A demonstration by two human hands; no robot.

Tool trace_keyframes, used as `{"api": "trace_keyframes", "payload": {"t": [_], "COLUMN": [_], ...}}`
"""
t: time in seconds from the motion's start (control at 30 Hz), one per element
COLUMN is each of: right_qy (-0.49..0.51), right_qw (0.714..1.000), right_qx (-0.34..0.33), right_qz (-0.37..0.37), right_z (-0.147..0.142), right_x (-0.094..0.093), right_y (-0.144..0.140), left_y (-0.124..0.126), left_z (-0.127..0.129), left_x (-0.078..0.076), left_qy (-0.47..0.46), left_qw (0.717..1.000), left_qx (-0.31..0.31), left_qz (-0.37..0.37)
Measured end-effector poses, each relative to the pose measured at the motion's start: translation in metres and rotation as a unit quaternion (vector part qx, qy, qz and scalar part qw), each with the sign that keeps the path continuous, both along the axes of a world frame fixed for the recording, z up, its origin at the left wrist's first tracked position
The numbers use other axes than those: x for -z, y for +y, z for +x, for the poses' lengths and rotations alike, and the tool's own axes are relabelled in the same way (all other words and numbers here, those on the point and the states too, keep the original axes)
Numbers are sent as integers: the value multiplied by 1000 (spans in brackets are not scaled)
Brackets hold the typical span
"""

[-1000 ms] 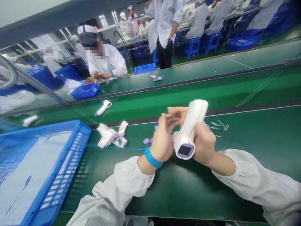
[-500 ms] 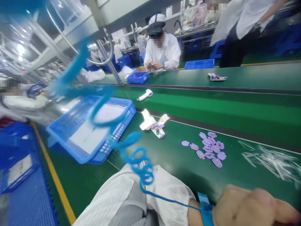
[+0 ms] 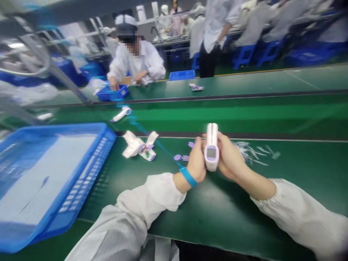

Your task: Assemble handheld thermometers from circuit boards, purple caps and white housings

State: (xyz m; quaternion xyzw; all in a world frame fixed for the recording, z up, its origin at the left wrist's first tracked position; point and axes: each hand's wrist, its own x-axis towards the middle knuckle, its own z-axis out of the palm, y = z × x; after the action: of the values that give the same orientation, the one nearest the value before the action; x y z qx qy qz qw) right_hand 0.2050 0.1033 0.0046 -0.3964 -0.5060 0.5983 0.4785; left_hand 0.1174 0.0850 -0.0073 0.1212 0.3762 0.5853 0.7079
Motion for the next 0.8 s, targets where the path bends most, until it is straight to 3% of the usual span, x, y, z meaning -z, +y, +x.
{"api": "trace_keyframes", "payload": {"t": [0.1,0.23,0.3,0.4,0.5,0.57,0.73,0.8], "right_qy": [69,39,-60,-237,-338,-389,-505,-508], "right_qw": [989,988,990,959,897,873,824,818], "right_qx": [6,-62,-96,-103,6,46,-172,-190], "right_qz": [-128,-138,-79,120,285,289,192,191], "right_z": [2,15,25,38,48,53,56,53], "right_x": [-16,-34,-41,-47,-46,-38,-1,12], "right_y": [4,5,5,7,17,27,41,39], "left_y": [-5,0,5,10,14,18,30,34], "left_z": [-9,-25,-36,-52,-71,-85,-116,-120], "left_x": [-13,-28,-35,-42,-50,-57,-75,-74], "left_qy": [-4,33,71,145,244,304,379,394], "left_qw": [998,989,972,938,907,892,875,871], "left_qx": [47,133,207,254,255,242,96,46], "left_qz": [41,53,87,184,230,233,285,291]}}
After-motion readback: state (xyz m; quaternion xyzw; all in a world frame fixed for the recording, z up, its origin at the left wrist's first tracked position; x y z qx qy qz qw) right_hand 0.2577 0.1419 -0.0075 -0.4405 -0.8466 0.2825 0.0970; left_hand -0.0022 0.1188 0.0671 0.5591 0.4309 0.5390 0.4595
